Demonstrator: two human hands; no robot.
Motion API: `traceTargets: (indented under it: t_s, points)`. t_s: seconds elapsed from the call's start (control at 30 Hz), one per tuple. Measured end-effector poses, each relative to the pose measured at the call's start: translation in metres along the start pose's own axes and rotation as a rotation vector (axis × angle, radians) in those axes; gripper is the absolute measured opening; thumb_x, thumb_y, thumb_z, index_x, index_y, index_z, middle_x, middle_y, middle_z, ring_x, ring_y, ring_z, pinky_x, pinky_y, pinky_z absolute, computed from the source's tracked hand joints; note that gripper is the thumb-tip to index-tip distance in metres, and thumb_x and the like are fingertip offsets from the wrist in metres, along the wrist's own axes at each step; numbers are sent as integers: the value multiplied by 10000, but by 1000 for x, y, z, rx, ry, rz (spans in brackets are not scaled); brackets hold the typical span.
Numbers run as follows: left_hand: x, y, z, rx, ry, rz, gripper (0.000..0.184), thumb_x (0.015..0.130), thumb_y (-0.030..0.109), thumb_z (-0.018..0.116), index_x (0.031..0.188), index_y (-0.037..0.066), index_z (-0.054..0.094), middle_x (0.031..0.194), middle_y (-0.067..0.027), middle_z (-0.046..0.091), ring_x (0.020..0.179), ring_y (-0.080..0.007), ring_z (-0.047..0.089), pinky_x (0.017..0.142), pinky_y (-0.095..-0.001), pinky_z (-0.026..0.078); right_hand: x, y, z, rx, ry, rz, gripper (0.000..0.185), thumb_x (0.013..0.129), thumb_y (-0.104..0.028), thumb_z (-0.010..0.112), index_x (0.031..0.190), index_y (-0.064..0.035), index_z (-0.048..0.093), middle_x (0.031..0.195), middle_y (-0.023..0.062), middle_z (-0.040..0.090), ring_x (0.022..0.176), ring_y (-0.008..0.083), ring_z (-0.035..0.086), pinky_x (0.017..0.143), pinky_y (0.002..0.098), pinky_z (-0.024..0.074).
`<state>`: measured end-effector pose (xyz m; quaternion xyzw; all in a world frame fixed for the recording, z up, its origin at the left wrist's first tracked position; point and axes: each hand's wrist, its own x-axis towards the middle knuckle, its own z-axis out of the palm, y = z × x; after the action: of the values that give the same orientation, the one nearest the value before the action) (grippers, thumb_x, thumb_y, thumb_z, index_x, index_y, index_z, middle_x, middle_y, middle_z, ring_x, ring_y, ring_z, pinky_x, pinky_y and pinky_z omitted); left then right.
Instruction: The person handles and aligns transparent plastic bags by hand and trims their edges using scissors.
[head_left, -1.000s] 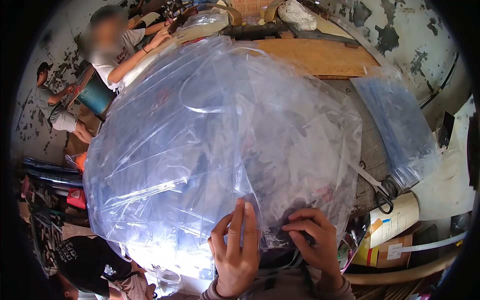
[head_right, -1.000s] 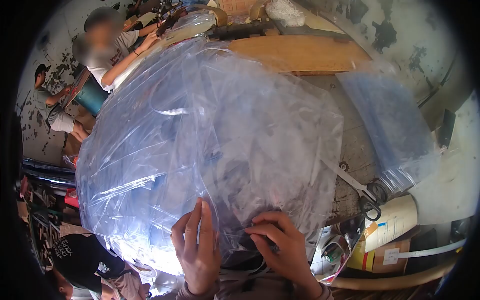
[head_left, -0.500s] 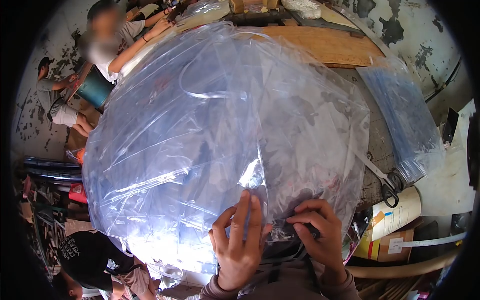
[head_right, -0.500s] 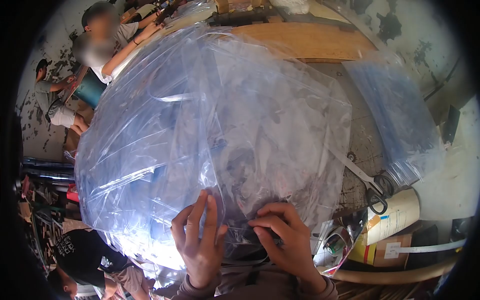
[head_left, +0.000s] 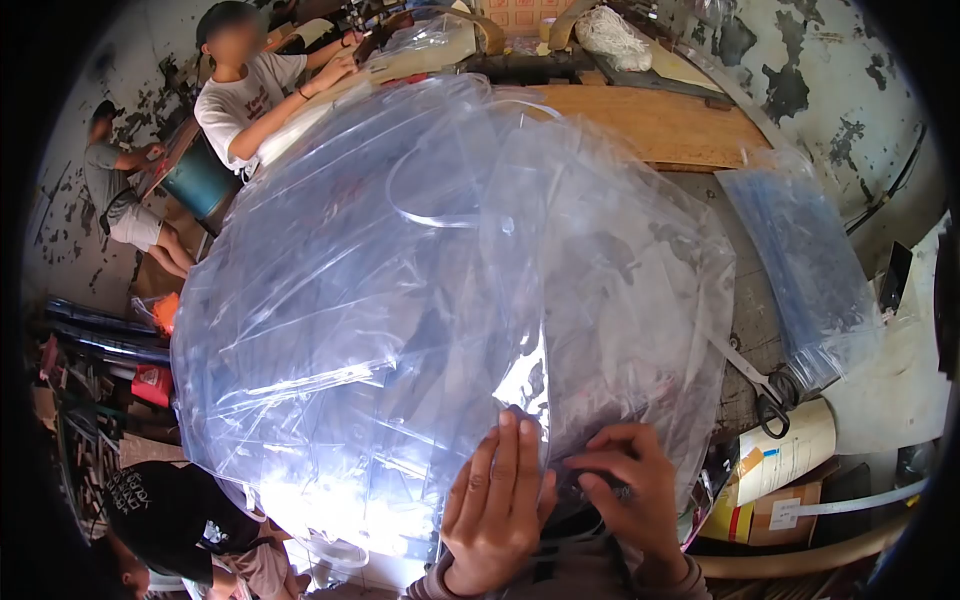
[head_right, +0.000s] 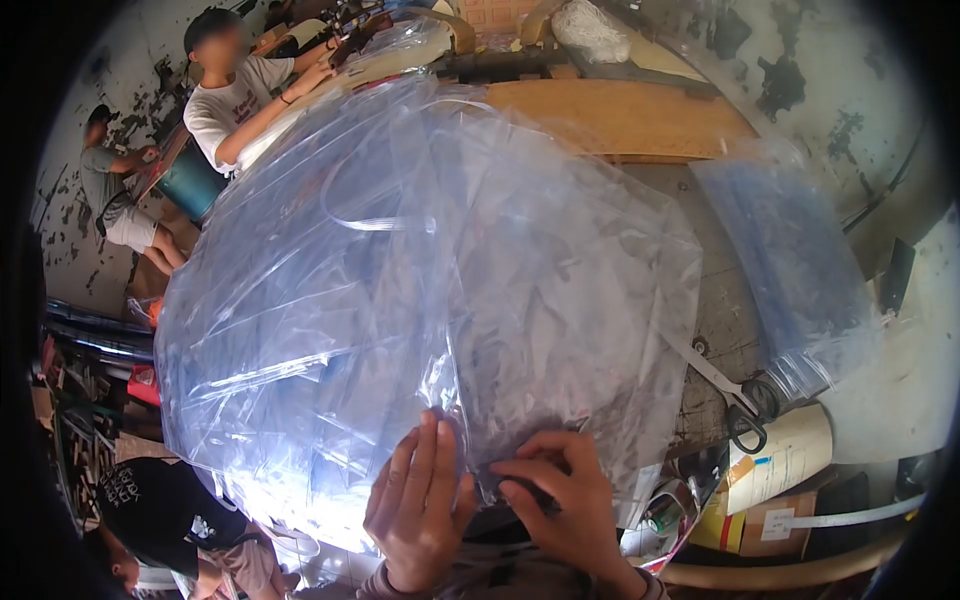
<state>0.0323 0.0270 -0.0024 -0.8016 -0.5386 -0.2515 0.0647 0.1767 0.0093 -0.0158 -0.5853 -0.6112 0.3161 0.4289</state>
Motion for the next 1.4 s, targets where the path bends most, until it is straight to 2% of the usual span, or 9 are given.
traceTargets:
  t_s: [0.07, 0.17, 0.23, 0.47, 0.77, 0.87, 0.97, 1.17, 1.4]
  points:
    - [4, 10, -2, 34, 14, 7, 336, 799, 186, 631, 1075, -3, 614, 1131, -157, 595, 928, -293, 627, 753, -357, 522, 2, 0, 0, -22, -12, -15, 164, 713, -87, 703, 874, -117, 691, 969, 37, 546, 841, 181, 520, 720, 297, 441]
    - [-1, 17, -7, 35, 64, 23, 224, 860, 120, 538, 1047, 26, 618, 1126, -156, 599, 981, -267, 607, 784, -291, 497, 2, 7, -4, -64, -90, -37, 164, 718, -144, 704, 882, -145, 698, 960, 4, 560, 870, 185, 482, 764, 317, 393]
    - [1, 18, -9, 116, 57, 156, 283, 909, 212, 498, 1046, 1, 627, 1040, -153, 640, 869, -210, 651, 717, -222, 503, 5, 11, -9, 15, -125, -4, 132, 731, -171, 693, 860, -144, 694, 945, -14, 574, 878, 188, 480, 780, 326, 368]
    - [-2, 21, -6, 170, 37, 160, 281, 910, 233, 488, 1039, 36, 640, 1055, -124, 641, 891, -186, 647, 717, -216, 497, 9, 15, -12, 88, -144, 20, 97, 724, -162, 698, 806, -117, 674, 937, -13, 582, 883, 185, 478, 769, 320, 370]
    - [-7, 20, -9, 110, -67, 175, 308, 896, 193, 506, 1057, -50, 604, 1072, -196, 616, 970, -253, 622, 817, -280, 496, 6, 3, -9, 29, -154, 52, 135, 711, -185, 713, 820, -130, 656, 967, -18, 548, 928, 180, 445, 809, 357, 289]
    - [-8, 20, -5, 135, -73, 168, 292, 875, 156, 548, 1089, -39, 590, 1120, -200, 592, 989, -266, 615, 798, -290, 510, 6, 5, -8, 9, -168, 69, 135, 713, -187, 710, 814, -134, 637, 983, -23, 530, 944, 187, 426, 815, 376, 258]
    - [-11, 13, 6, 201, -51, 249, 303, 853, 158, 480, 1048, -22, 626, 1081, -190, 613, 916, -240, 642, 753, -260, 525, 7, 10, -9, 47, -168, 53, 128, 722, -189, 700, 805, -135, 618, 975, -24, 530, 926, 191, 423, 810, 372, 259]
    - [-1, 4, -7, 9, -142, 276, 303, 827, 94, 449, 1020, -76, 611, 1068, -250, 598, 900, -264, 654, 711, -245, 542, 9, 13, -12, 58, -180, 90, 101, 744, -184, 679, 791, -135, 605, 968, -39, 529, 917, 181, 426, 778, 362, 252]
    - [-2, -8, -10, -121, -226, 322, 320, 838, 157, 574, 1046, -85, 590, 1145, -281, 541, 964, -290, 630, 725, -261, 546, 7, 14, -13, 99, -157, 62, 88, 763, -176, 673, 824, -136, 624, 959, -49, 563, 902, 168, 447, 777, 352, 263]
